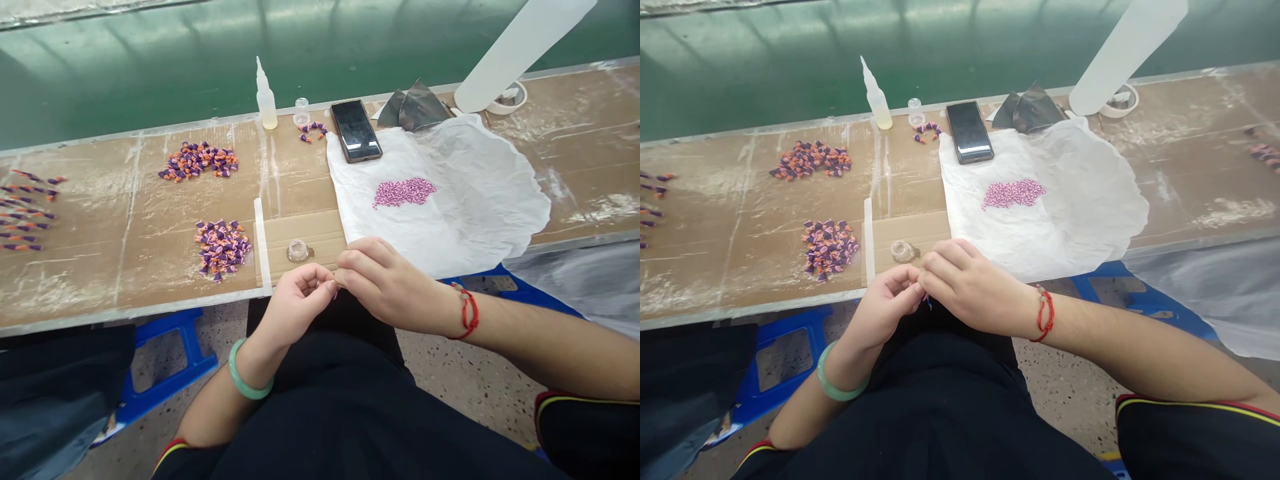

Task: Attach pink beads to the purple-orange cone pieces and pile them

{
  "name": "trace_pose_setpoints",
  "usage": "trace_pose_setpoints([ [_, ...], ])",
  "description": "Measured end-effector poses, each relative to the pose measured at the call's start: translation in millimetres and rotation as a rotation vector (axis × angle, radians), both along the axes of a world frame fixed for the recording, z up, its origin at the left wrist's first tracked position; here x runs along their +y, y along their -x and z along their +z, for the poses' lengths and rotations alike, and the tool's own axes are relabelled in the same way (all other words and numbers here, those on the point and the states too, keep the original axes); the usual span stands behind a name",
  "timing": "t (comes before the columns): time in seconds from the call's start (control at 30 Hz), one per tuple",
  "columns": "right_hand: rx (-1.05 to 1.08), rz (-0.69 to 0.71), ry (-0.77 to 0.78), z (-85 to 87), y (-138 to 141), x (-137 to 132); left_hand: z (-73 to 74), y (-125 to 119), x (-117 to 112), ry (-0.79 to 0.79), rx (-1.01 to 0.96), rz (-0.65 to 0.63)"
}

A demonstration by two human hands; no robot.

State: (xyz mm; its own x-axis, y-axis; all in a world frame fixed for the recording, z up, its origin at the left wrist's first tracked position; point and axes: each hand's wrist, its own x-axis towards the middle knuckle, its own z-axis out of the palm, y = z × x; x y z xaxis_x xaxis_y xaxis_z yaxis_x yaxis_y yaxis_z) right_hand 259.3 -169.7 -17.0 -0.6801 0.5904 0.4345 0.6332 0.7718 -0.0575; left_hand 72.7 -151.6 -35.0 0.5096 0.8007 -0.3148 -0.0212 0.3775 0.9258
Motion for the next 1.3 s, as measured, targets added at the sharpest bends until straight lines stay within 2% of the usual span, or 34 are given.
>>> trace_pose_setpoints([
  [0.1, 0.072, 0.022, 0.005, 1.8, -0.9, 1.6, -4.3, 0.6, 0.3, 0.048, -0.092, -0.003],
  [0.2, 0.246, 0.023, 0.117, 5.1, -1.7, 3.0, -1.9, 2.3, -0.2, -0.035, -0.075, 0.001],
  [0.3, 0.416, -0.036, 0.368, 11.3, -3.0, 2.6, 5.7, 5.1, -1.0, -0.254, 0.05, -0.004],
  [0.43, 0.466, -0.07, 0.657, 19.9, -3.6, 0.8, 16.0, 8.8, 0.1, -0.607, 0.166, -0.049],
  [0.53, 0.468, -0.046, 0.717, 23.6, -2.4, 0.6, 22.2, 10.8, 3.2, -0.764, 0.18, -0.106],
  [0.7, 0.445, -0.008, 0.714, 22.2, -0.6, 1.3, 29.1, 15.3, 8.2, -0.861, 0.215, -0.186],
  [0.87, 0.455, 0.019, 0.741, 16.2, 1.9, 2.1, 30.6, 20.9, 11.3, -0.865, 0.256, -0.289],
  [0.97, 0.478, 0.025, 0.751, 15.3, 5.8, 4.0, 30.5, 24.6, 14.0, -0.833, 0.245, -0.285],
  [1.13, 0.467, 0.042, 0.729, 17.1, 12.6, 9.7, 26.9, 38.2, 18.6, -0.658, 0.181, -0.201],
  [1.3, 0.387, 0.051, 0.634, 16.3, 14.6, 23.7, 12.2, 56.6, 16.8, -0.425, 0.104, -0.008],
])
